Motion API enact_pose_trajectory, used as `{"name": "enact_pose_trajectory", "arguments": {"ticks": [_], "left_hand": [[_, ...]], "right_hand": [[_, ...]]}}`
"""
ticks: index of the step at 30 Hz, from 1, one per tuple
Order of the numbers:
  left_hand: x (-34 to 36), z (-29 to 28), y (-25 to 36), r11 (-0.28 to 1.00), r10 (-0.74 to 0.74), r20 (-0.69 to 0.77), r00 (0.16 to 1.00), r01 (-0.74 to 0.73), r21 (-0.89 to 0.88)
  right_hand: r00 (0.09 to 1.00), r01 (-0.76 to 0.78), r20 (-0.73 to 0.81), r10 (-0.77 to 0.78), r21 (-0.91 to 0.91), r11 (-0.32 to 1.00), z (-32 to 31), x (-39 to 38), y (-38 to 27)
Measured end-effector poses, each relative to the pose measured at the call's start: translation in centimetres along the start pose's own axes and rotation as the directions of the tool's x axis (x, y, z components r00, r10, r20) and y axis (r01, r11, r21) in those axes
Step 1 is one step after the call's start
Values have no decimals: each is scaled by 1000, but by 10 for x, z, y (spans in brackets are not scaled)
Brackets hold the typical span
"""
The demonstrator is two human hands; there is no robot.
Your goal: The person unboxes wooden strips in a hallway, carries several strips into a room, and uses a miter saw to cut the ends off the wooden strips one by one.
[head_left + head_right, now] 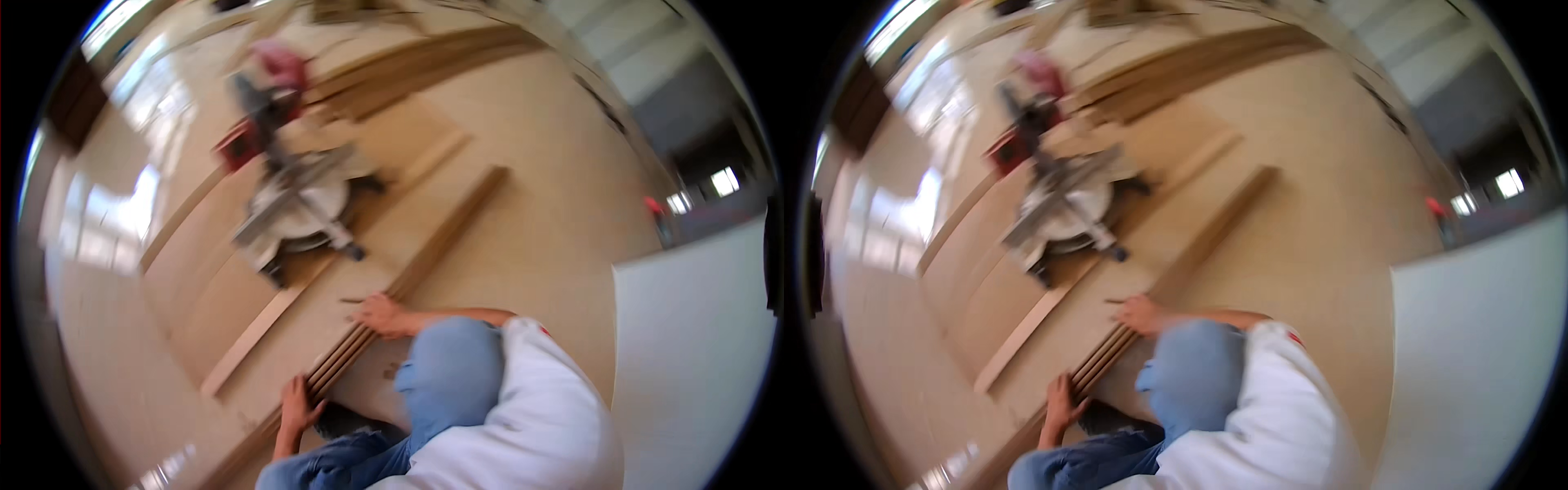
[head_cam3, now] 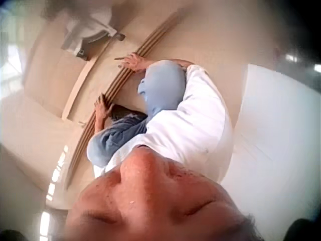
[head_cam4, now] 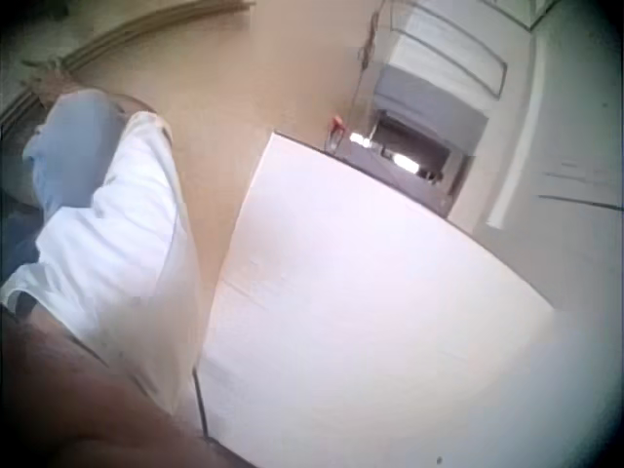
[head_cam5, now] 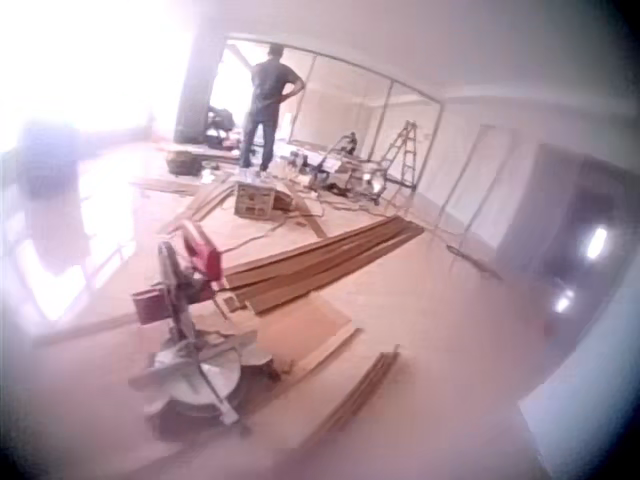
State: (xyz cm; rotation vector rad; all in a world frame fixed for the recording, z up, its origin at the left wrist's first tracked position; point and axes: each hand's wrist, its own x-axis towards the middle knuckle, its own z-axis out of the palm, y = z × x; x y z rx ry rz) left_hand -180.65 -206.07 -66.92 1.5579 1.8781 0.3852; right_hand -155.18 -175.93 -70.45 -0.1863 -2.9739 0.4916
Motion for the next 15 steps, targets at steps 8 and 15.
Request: {"name": "enact_pose_trajectory", "arguments": {"ticks": [8, 15], "left_hand": [[44, 76, -9, 995, 75, -345, 935, -91, -29], [10, 57, 28, 996, 71, -358, 931, -48, 73]], "right_hand": [[988, 45, 148, -41, -24, 999, -3, 27, -38], [992, 45, 120, -37, -59, 997, -51, -2, -54]]}}
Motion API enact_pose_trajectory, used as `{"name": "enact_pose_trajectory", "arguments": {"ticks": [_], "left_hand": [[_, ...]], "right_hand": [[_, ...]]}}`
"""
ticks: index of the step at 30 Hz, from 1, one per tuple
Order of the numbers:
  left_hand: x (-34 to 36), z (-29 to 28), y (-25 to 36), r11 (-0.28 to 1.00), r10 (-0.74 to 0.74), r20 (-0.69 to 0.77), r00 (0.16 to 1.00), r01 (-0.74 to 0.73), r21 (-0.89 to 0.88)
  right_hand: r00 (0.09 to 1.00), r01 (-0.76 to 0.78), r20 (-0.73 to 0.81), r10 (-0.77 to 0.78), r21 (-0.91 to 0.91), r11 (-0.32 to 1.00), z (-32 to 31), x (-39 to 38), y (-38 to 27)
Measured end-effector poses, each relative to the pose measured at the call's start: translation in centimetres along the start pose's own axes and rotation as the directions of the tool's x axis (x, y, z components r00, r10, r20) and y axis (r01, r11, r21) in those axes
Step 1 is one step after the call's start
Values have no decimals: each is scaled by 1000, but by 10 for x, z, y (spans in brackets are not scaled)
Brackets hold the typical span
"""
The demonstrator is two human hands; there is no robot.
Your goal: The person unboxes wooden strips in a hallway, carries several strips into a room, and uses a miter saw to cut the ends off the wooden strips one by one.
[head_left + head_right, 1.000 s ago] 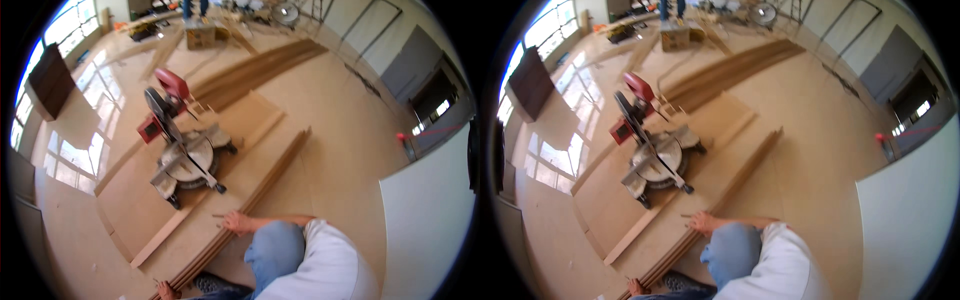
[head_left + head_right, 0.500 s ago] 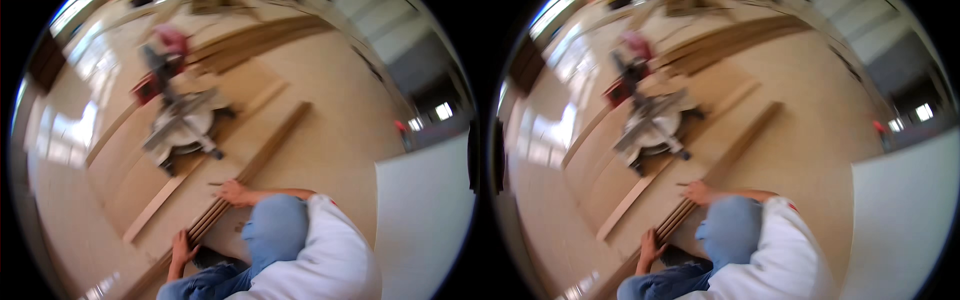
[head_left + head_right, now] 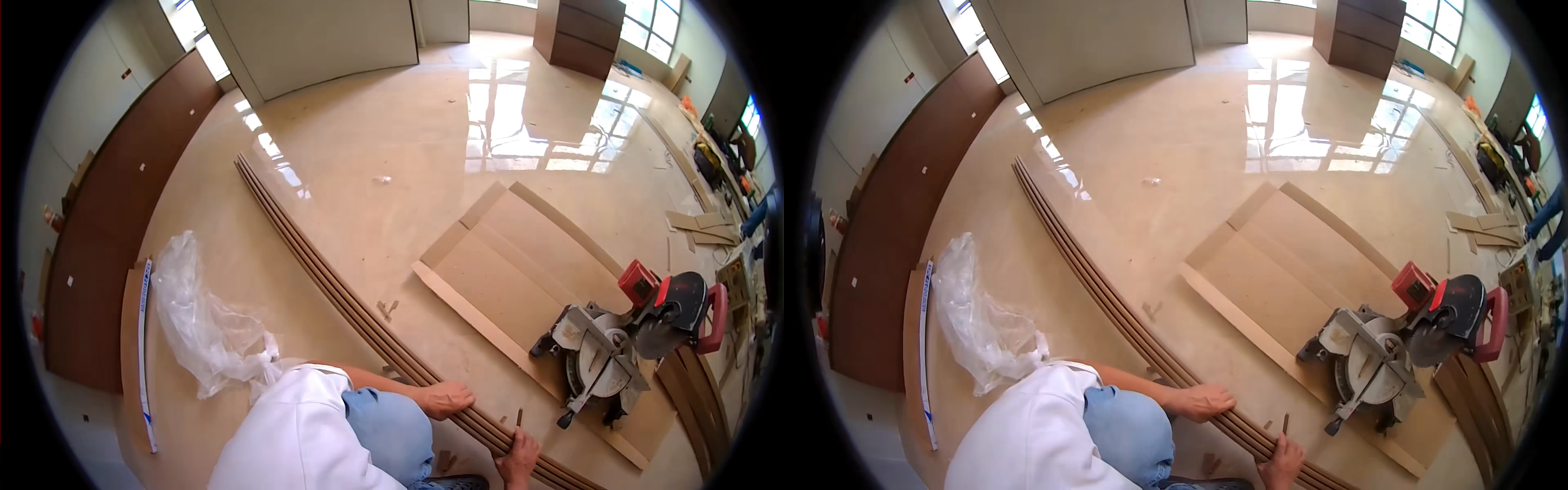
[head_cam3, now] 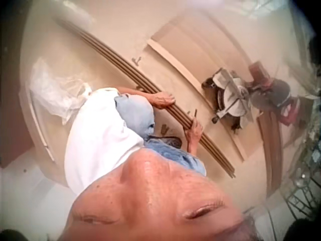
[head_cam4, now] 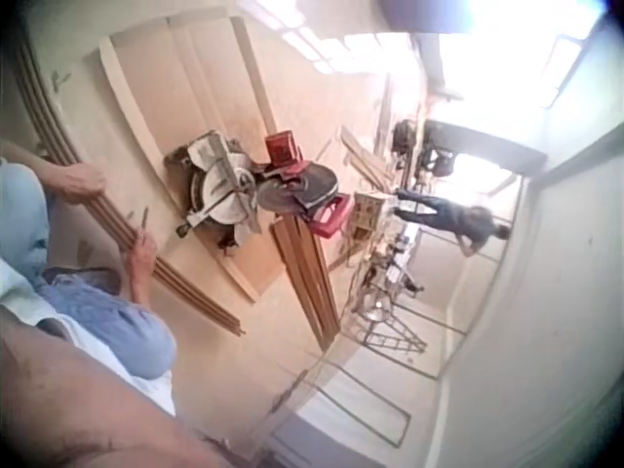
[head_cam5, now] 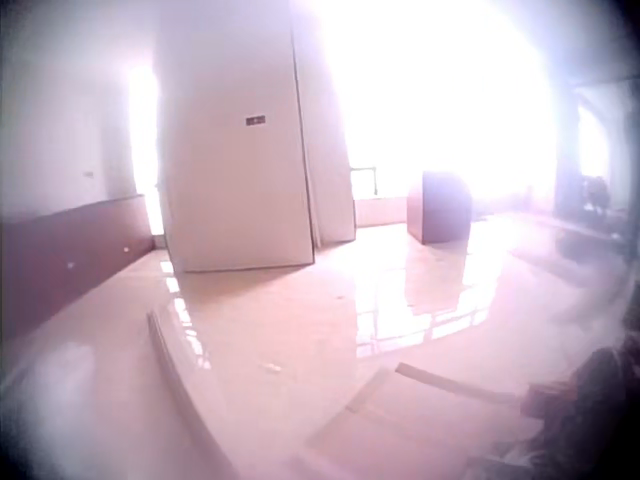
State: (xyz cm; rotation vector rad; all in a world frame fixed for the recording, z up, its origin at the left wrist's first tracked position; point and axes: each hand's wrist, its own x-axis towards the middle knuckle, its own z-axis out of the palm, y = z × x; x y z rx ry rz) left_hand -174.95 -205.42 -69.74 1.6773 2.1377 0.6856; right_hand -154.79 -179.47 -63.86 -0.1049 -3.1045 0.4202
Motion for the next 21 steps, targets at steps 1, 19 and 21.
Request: {"name": "enact_pose_trajectory", "arguments": {"ticks": [1, 19, 21], "left_hand": [[-10, -20, -2, 1000, -10, -1, 1000, 10, -27], [-122, -175, -111, 898, -351, 155, 923, 286, 334], [-87, -157, -89, 914, -360, 135, 923, 320, 249]], "right_hand": [[1000, -3, 8, 3, 6, 1000, -10, -4, 5], [999, -12, 48, 9, 67, 998, -16, -3, 70], [998, 47, -51, -42, 91, 995, -2, 40, 39]]}}
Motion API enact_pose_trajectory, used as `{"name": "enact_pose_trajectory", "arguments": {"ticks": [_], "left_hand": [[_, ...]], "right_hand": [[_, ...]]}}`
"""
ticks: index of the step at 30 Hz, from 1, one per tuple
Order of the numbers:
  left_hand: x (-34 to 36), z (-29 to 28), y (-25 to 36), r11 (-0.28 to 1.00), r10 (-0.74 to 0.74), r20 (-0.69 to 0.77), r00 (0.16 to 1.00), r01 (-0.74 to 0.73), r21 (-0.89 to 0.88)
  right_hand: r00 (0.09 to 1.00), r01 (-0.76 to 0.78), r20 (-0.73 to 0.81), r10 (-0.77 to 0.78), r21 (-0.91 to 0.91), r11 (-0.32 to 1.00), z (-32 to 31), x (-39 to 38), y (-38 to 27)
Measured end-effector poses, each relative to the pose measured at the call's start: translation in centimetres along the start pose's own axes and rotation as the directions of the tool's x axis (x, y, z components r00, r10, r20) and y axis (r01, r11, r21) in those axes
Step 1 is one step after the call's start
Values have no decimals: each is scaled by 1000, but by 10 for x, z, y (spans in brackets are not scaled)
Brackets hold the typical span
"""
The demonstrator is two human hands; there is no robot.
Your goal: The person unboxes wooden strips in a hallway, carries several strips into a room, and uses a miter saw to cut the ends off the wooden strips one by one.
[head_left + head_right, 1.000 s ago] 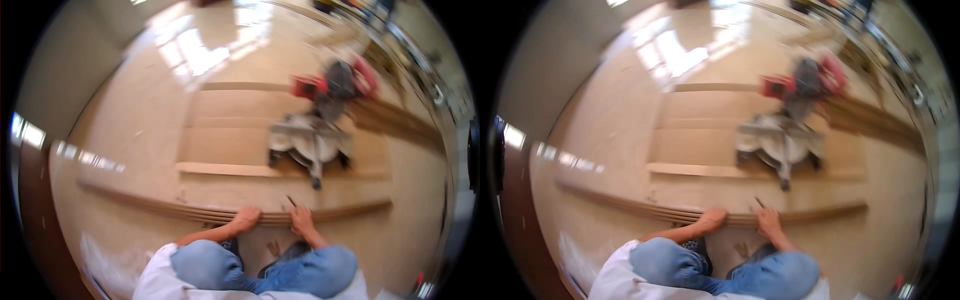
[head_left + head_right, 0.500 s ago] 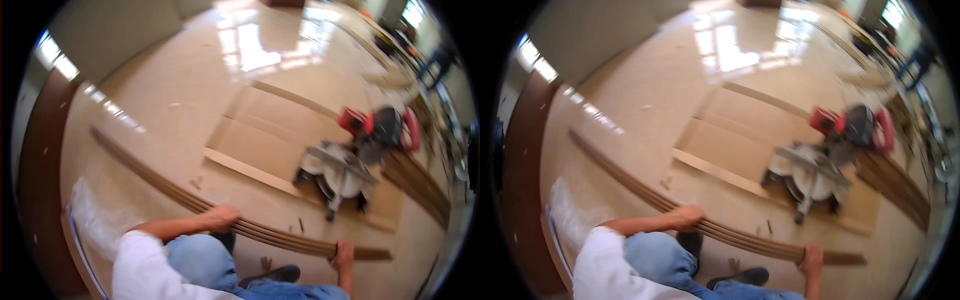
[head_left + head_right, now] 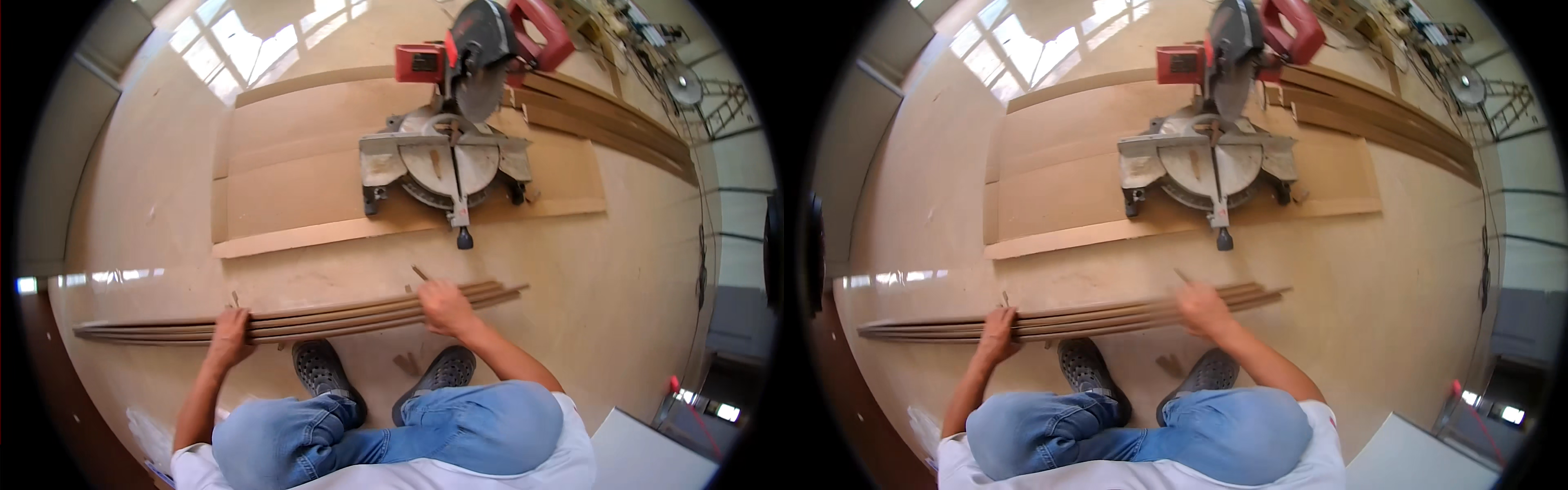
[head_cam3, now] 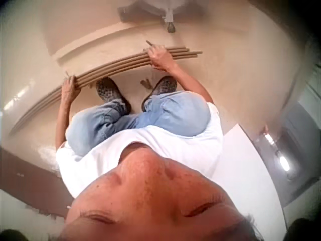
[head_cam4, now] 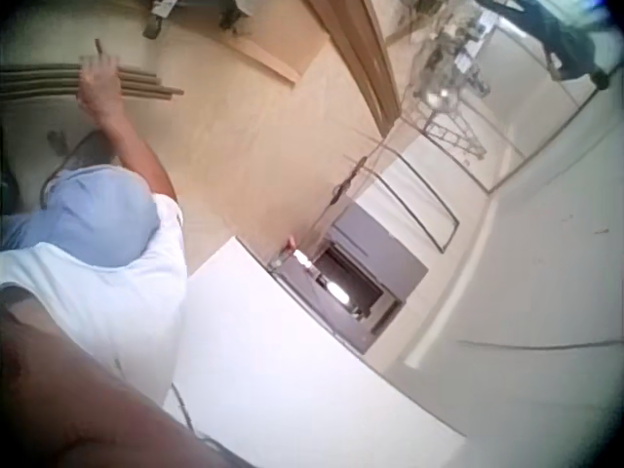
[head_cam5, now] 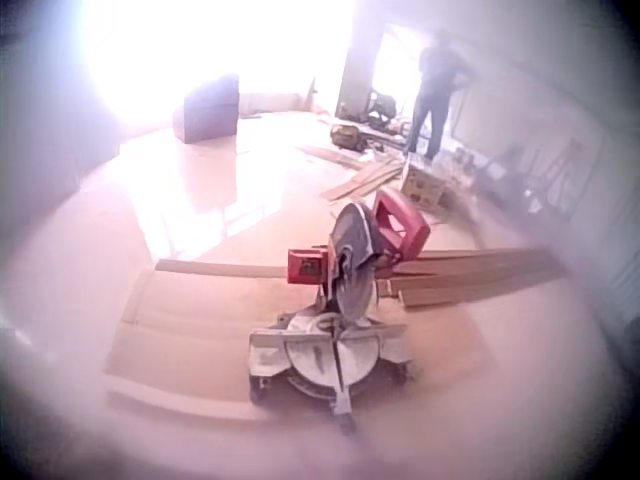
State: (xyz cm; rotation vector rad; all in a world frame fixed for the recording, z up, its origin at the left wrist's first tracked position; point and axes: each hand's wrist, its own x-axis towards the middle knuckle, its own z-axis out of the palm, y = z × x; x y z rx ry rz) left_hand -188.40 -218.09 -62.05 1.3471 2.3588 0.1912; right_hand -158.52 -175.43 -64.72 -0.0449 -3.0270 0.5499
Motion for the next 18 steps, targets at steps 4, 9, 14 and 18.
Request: {"name": "enact_pose_trajectory", "arguments": {"ticks": [4, 9, 14, 18], "left_hand": [[78, 36, 95, 984, 161, -122, 979, -168, -57], [100, 47, 82, 988, 140, -83, 987, -145, -54], [94, 27, 30, 999, 50, -127, 991, -50, -1], [103, 5, -3, 998, 51, -212, 976, -43, 43]], "right_hand": [[998, 48, 29, -49, 19, 999, 35, 69, -52], [983, 132, -142, -116, 109, 985, 33, 91, -59], [953, -179, -185, 240, 296, 938, -5, 91, 34], [863, -309, -377, 336, 132, 942, -28, 116, 108]]}}
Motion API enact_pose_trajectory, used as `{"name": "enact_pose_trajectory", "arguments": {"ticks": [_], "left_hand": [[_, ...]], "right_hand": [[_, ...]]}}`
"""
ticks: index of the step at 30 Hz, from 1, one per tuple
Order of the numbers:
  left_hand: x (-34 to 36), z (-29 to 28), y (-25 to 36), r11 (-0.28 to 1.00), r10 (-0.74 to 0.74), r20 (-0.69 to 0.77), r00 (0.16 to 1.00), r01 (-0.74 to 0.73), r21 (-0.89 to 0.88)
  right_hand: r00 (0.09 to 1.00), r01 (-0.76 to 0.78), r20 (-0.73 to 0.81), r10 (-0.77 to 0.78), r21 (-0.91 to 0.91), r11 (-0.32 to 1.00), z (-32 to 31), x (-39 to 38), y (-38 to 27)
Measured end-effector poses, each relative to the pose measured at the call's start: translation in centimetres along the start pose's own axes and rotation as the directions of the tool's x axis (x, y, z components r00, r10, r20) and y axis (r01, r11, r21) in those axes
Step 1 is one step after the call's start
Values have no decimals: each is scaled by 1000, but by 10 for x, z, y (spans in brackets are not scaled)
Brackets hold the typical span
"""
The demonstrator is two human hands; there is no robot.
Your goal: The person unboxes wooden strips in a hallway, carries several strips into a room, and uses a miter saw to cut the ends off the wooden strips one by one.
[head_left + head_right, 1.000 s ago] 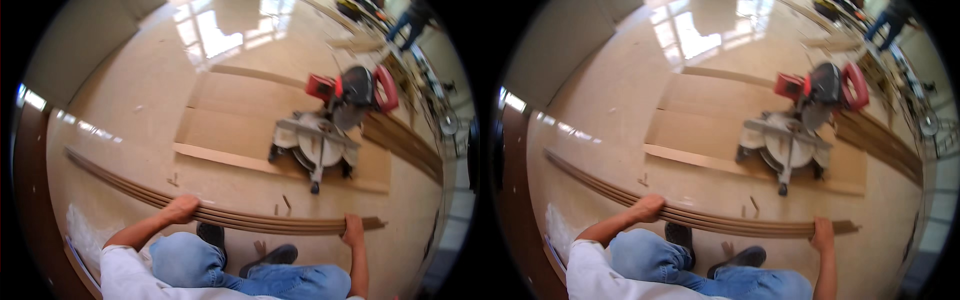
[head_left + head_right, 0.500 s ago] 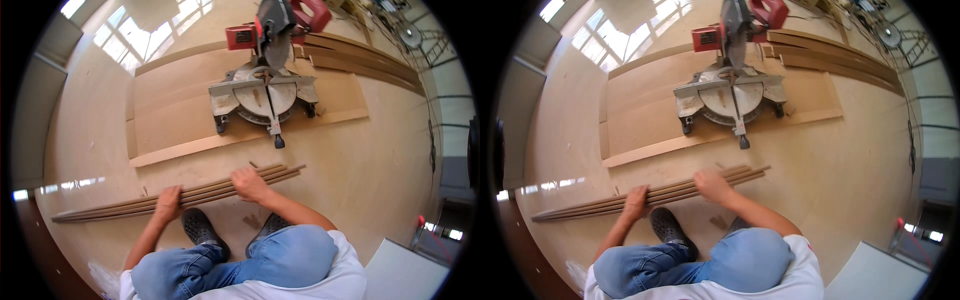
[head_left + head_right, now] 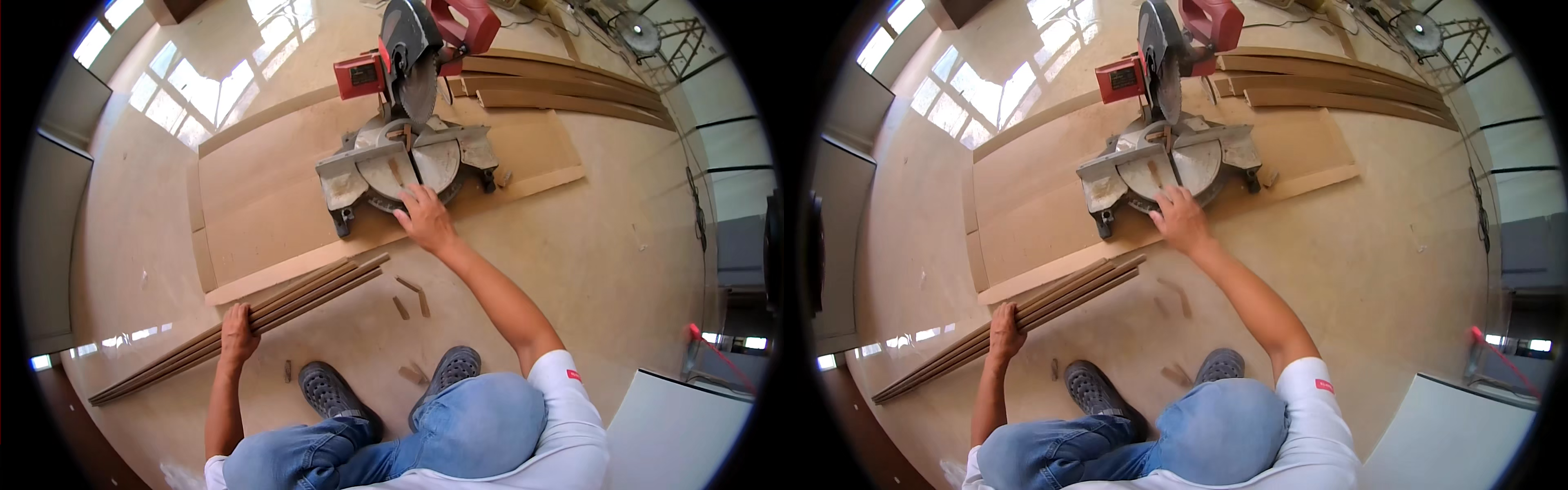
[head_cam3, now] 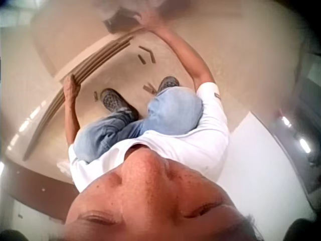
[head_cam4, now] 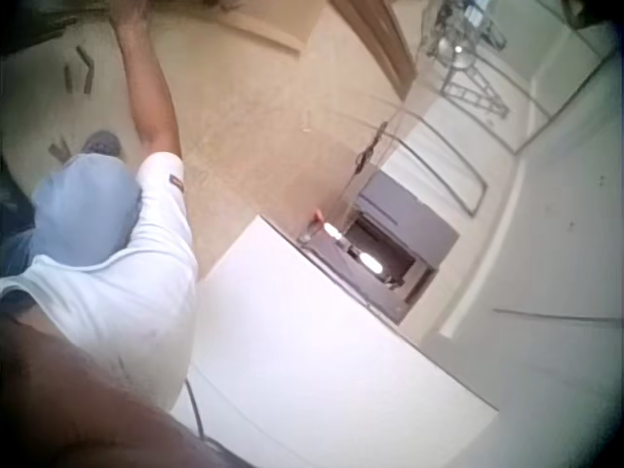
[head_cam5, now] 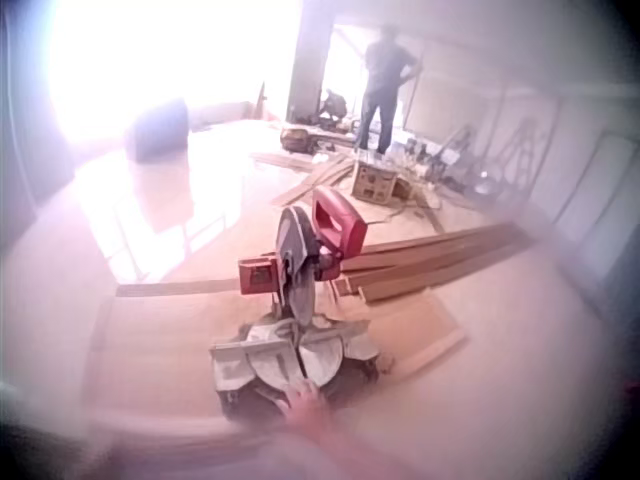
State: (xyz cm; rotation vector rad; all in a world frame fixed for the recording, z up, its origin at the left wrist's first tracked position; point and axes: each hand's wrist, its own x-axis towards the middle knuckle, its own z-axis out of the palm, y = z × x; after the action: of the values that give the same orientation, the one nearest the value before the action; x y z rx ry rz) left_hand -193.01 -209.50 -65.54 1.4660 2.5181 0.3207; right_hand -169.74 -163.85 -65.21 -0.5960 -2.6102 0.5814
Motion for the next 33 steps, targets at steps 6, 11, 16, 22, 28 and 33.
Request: {"name": "enact_pose_trajectory", "arguments": {"ticks": [6, 11, 16, 22, 28, 33], "left_hand": [[9, -2, -47, 996, -93, 71, 993, 93, 5], [2, 11, -74, 992, -121, 104, 987, 124, -18], [16, 23, -81, 999, -48, 38, 998, 48, -15], [4, 37, -88, 990, -129, 38, 991, 131, -54], [6, 45, -89, 998, -68, -30, 997, 69, 5], [6, 52, -96, 998, -26, -101, 995, 32, 62]], "right_hand": [[990, 140, 31, -136, -216, 966, 20, 21, 17], [984, -82, 142, 109, -183, 980, 7, 46, -15], [960, -66, -277, -35, -347, 936, 17, 102, 2], [931, -356, -246, 270, -454, 817, 59, 156, 5], [890, -362, -391, 236, -290, 886, 64, 158, 15], [921, -344, -320, 222, -398, 851, 72, 158, 12]]}}
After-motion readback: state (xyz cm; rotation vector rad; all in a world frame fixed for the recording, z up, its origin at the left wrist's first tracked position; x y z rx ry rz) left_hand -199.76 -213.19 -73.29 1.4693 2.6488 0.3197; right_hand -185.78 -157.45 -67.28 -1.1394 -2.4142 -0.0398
